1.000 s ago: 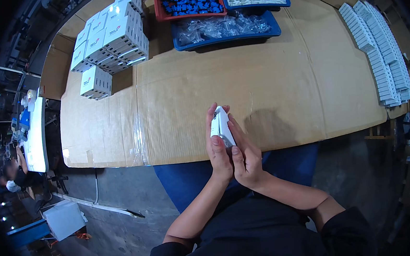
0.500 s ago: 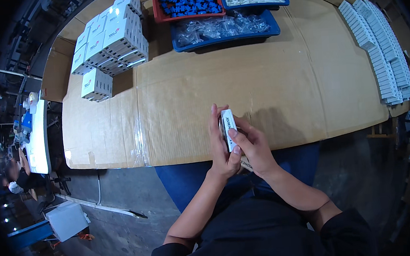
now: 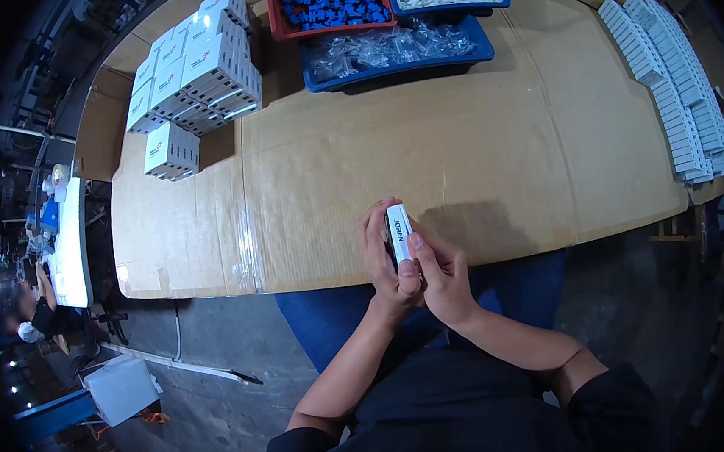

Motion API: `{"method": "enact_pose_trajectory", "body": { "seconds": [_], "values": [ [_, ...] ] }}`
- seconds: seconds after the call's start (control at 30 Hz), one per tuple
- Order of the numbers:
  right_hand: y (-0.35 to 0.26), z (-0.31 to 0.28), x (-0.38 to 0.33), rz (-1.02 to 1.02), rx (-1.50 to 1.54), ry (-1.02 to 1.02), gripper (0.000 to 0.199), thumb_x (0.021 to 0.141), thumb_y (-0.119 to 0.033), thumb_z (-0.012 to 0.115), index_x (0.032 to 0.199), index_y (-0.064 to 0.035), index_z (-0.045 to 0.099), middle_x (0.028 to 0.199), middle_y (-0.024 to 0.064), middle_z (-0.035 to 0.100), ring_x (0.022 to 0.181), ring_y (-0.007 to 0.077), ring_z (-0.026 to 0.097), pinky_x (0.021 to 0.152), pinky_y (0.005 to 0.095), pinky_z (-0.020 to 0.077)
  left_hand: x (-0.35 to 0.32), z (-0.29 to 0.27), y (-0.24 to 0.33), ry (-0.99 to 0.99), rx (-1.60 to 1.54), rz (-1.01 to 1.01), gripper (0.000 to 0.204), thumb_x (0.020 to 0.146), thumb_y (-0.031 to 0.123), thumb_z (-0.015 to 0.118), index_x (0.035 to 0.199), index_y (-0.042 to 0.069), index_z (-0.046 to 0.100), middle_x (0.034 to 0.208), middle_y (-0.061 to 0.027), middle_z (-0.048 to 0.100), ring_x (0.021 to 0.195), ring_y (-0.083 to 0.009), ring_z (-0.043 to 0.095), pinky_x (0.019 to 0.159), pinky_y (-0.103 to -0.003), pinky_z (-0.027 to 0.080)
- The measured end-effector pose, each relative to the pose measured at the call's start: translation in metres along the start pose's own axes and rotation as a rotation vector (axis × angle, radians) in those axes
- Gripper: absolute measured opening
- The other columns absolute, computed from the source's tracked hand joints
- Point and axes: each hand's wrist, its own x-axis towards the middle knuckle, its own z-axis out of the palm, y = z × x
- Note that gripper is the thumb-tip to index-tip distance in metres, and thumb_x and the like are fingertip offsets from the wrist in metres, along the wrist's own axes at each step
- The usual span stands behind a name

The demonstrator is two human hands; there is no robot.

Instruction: Assembling small electronic or mechanical components into white cardboard boxes.

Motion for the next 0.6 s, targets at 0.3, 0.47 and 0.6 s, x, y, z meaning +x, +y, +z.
{"method": "enact_pose_trajectory", "body": {
  "seconds": [0.3,0.47,0.6],
  "values": [
    [-0.007,-0.001,-0.009,0.015,-0.096,-0.009,0.048,0.112,-0.026,0.048,0.150,0.0028,0.051,0.131,0.0111,0.068,0.114,0.0120,0.061,0.100,0.0278,0.0475,-0.004,-0.002,0.004,0.002,-0.026,-0.038,0.082,0.095,0.056,0.041,0.139,-0.013,0.046,0.128,-0.0298,0.058,0.120,-0.0405,0.055,0.102,-0.050,0.046],
    [-0.010,-0.005,0.002,-0.015,-0.126,-0.058,0.051,0.112,-0.027,0.047,0.153,0.0032,0.045,0.142,0.0162,0.060,0.126,0.0194,0.057,0.109,0.0322,0.0431,-0.001,-0.005,0.008,-0.075,-0.042,-0.135,0.091,0.096,0.064,0.040,0.149,-0.011,0.037,0.139,-0.0300,0.049,0.127,-0.0398,0.048,0.109,-0.049,0.039],
    [-0.026,-0.028,0.022,-0.027,-0.280,-0.262,0.064,0.108,-0.037,0.053,0.156,0.0033,0.040,0.152,0.0204,0.043,0.141,0.0292,0.044,0.116,0.0375,0.0371,0.008,-0.007,0.000,-0.196,0.010,-0.153,0.109,0.095,0.077,0.035,0.161,-0.008,0.017,0.153,-0.0274,0.036,0.133,-0.0377,0.041,0.115,-0.049,0.031]
  ]
}}
